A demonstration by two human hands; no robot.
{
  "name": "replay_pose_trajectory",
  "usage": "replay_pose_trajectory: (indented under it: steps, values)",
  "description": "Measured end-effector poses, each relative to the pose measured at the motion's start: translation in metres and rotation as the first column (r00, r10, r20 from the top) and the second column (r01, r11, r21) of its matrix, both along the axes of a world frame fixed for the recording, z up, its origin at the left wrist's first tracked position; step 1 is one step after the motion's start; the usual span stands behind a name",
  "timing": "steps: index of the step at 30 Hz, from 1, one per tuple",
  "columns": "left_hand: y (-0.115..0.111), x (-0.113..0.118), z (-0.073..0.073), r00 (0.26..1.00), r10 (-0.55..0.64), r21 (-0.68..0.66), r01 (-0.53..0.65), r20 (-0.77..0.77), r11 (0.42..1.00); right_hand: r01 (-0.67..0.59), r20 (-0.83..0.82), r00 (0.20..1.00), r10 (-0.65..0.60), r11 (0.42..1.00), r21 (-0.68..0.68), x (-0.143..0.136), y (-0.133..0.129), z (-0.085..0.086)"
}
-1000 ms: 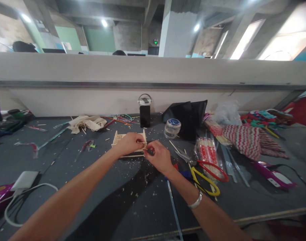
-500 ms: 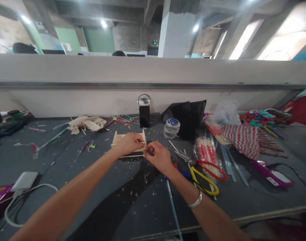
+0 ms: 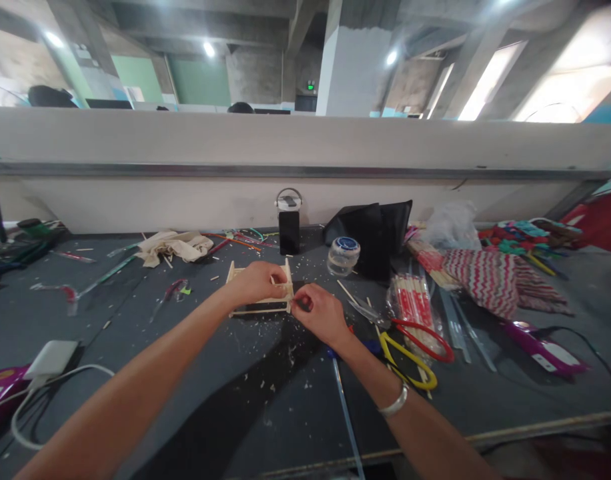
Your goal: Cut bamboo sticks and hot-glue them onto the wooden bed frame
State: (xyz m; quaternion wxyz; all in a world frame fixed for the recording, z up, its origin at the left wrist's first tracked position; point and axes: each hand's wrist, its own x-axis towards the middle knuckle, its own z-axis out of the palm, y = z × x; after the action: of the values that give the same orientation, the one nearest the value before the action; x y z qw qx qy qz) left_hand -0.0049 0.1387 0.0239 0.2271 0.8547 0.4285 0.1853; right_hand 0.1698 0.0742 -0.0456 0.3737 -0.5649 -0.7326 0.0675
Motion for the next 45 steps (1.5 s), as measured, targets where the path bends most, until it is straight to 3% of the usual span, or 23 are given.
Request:
replay_pose_trajectory:
  steps: [5, 8, 13, 16, 18, 20, 22, 27, 31, 39, 45]
  values:
    - [-0.016, -0.015, 0.02, 0.985, 0.028, 0.147, -0.053, 0.168, 0.988, -0.018, -0.007, 1.0, 0.018, 1.0, -0.013, 0.007, 0.002, 0.0]
    - [-0.037, -0.024, 0.021, 0.943, 0.096, 0.307, -0.198, 0.319, 0.931, -0.015, -0.035, 0.999, 0.015, 1.0, -0.016, 0.011, 0.005, 0.0]
    - [-0.06, -0.039, -0.011, 0.864, 0.184, 0.473, -0.422, 0.469, 0.773, -0.018, -0.116, 0.993, 0.021, 1.0, 0.025, 0.013, 0.006, 0.003]
    - [-0.058, -0.052, -0.034, 0.768, 0.254, 0.465, -0.578, 0.588, 0.671, -0.031, -0.158, 0.986, 0.042, 0.997, 0.071, 0.011, 0.004, 0.004]
    - [-0.052, -0.061, -0.044, 0.691, 0.31, 0.393, -0.659, 0.653, 0.641, -0.079, -0.189, 0.977, 0.095, 0.993, 0.09, 0.009, 0.005, 0.004]
    - [-0.046, -0.067, -0.051, 0.609, 0.337, 0.293, -0.704, 0.718, 0.647, -0.143, -0.219, 0.962, 0.161, 0.985, 0.095, 0.006, 0.008, 0.004]
    - [-0.04, -0.07, -0.056, 0.524, 0.328, 0.18, -0.702, 0.786, 0.689, -0.189, -0.234, 0.95, 0.205, 0.978, 0.092, 0.004, 0.012, 0.004]
    - [-0.027, -0.071, -0.072, 0.302, 0.309, -0.1, -0.551, 0.902, 0.829, -0.226, -0.171, 0.957, 0.235, 0.972, 0.071, -0.002, 0.023, 0.006]
    - [-0.018, -0.077, -0.085, 0.171, 0.383, -0.278, -0.436, 0.908, 0.856, -0.264, -0.11, 0.957, 0.269, 0.963, 0.055, -0.001, 0.029, 0.01]
    - [-0.011, -0.084, -0.098, 0.162, 0.462, -0.381, -0.367, 0.872, 0.849, -0.272, -0.057, 0.96, 0.275, 0.961, 0.049, 0.002, 0.037, 0.015]
    - [-0.007, -0.084, -0.103, 0.111, 0.504, -0.45, -0.318, 0.857, 0.835, -0.288, -0.05, 0.956, 0.289, 0.957, 0.034, -0.001, 0.036, 0.013]
